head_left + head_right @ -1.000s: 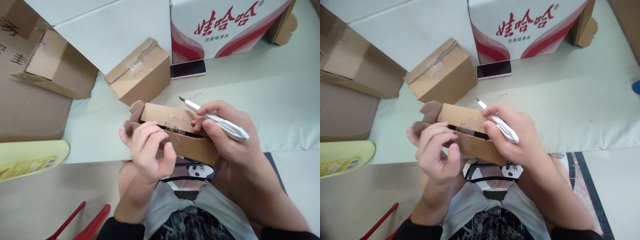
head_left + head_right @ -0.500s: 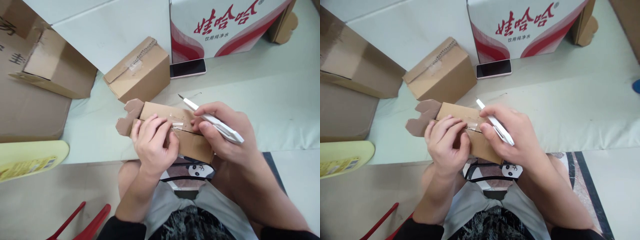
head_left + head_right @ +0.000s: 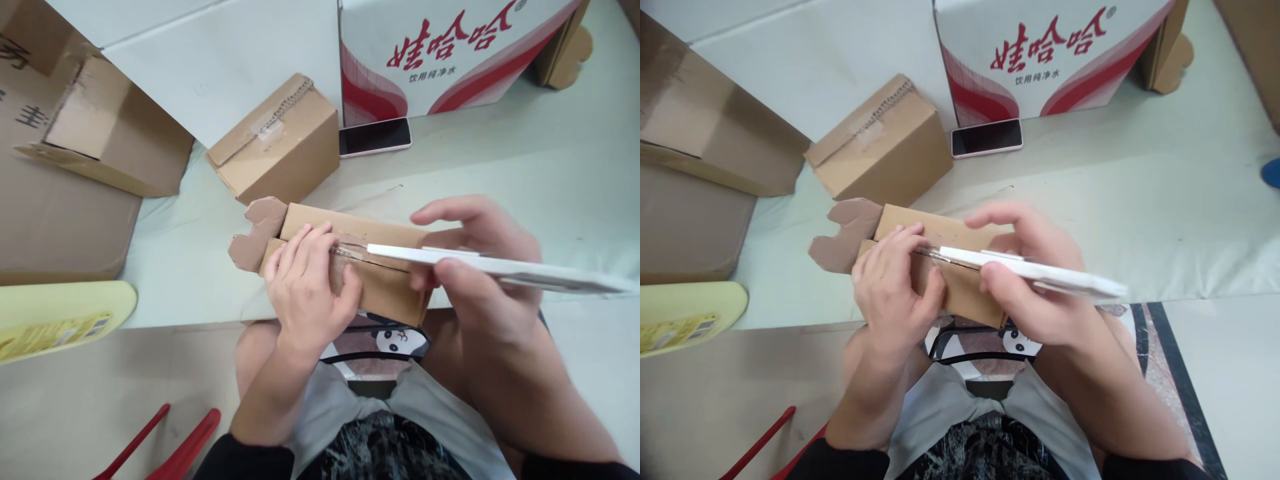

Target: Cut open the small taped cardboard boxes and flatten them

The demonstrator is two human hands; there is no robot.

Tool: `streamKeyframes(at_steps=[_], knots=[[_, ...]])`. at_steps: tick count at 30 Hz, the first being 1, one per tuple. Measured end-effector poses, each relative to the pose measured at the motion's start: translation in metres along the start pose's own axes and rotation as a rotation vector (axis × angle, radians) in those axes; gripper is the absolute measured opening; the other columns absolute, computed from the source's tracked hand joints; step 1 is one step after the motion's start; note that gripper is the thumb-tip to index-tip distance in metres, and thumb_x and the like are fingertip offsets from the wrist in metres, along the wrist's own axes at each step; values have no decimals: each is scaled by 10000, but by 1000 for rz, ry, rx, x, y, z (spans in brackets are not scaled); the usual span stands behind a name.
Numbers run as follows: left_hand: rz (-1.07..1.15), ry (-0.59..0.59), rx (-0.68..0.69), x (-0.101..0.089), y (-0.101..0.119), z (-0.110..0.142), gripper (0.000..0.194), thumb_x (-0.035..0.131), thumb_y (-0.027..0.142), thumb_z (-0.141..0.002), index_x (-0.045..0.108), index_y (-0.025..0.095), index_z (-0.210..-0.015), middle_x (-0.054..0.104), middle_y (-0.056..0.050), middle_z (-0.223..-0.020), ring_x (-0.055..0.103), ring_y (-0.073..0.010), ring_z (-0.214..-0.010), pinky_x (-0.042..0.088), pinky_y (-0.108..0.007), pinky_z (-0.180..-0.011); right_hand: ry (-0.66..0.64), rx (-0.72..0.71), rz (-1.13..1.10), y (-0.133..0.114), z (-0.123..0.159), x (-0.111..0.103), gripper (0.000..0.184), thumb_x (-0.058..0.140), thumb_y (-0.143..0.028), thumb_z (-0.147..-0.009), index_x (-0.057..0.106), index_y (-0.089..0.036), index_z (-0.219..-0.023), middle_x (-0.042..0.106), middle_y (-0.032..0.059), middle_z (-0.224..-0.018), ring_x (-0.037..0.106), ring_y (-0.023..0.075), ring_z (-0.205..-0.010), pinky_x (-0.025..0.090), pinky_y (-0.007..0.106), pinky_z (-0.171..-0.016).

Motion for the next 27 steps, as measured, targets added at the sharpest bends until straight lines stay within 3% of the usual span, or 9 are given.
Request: streamKeyframes(at_steps=[3, 5, 8, 11, 17, 23, 27], knots=[[11, 14, -11, 0, 0, 0, 265, 598, 279, -878, 654, 258, -1136, 819, -56, -1292, 737, -315, -1286, 417, -442, -1100, -74, -57, 57, -6, -6, 3, 68, 694, -325, -928, 715, -271, -965, 669, -36, -635, 564, 125, -490, 437, 278, -456], [22, 34, -25, 0, -1, 0, 305, 600, 286, -875, 630, 258, -1178, 822, -61, -1274, 742, -311, -1276, 424, -442, -1098, -86, -70, 102, -10, -11, 5, 65, 698, -270, -894, 680, -259, -832, 618, -53, -584, 491, 99, -450, 415, 274, -460], [46, 37, -47, 1, -3, 1, 453, 618, 305, -869, 558, 246, -1314, 816, -78, -1280, 735, -308, -1291, 431, -448, -1112, -59, 9, 127, -12, -14, 5, 71, 705, -198, -862, 666, -257, -849, 614, -66, -595, 475, 85, -455, 374, 258, -450], [60, 36, -39, 1, -4, 2, 487, 638, 310, -867, 529, 242, -1336, 811, -85, -1293, 731, -302, -1302, 425, -448, -1125, -130, 66, 170, -15, -15, 8, 99, 707, -164, -810, 657, -244, -839, 625, -69, -612, 482, 78, -472, 340, 245, -442], [62, 27, -22, 1, -4, 2, 498, 639, 300, -865, 521, 241, -1345, 807, -85, -1295, 729, -306, -1303, 423, -454, -1129, -173, 3, 217, -18, -18, 11, 83, 669, -152, -840, 669, -235, -835, 629, -73, -627, 444, 63, -480, 316, 235, -460], [59, 35, -5, 0, -4, 2, 507, 663, 291, -863, 540, 232, -1352, 803, -85, -1289, 727, -309, -1302, 425, -442, -1133, -275, 18, 246, -18, -22, 17, 68, 676, -162, -872, 696, -226, -857, 638, -63, -618, 495, 70, -489, 363, 222, -469], [39, 30, -1, 0, -4, 2, 478, 659, 293, -867, 579, 223, -1333, 806, -89, -1262, 733, -310, -1297, 431, -431, -1130, -310, -49, 232, -18, -22, 19, 67, 681, -179, -905, 717, -228, -878, 694, -46, -672, 553, 85, -519, 430, 239, -505]])
Point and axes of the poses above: each hand's wrist, its own z-axis away from the middle knuckle, its own x-axis out of the palm, y = z × x, the point moved 4 cm from there along -z, towards the middle knuckle
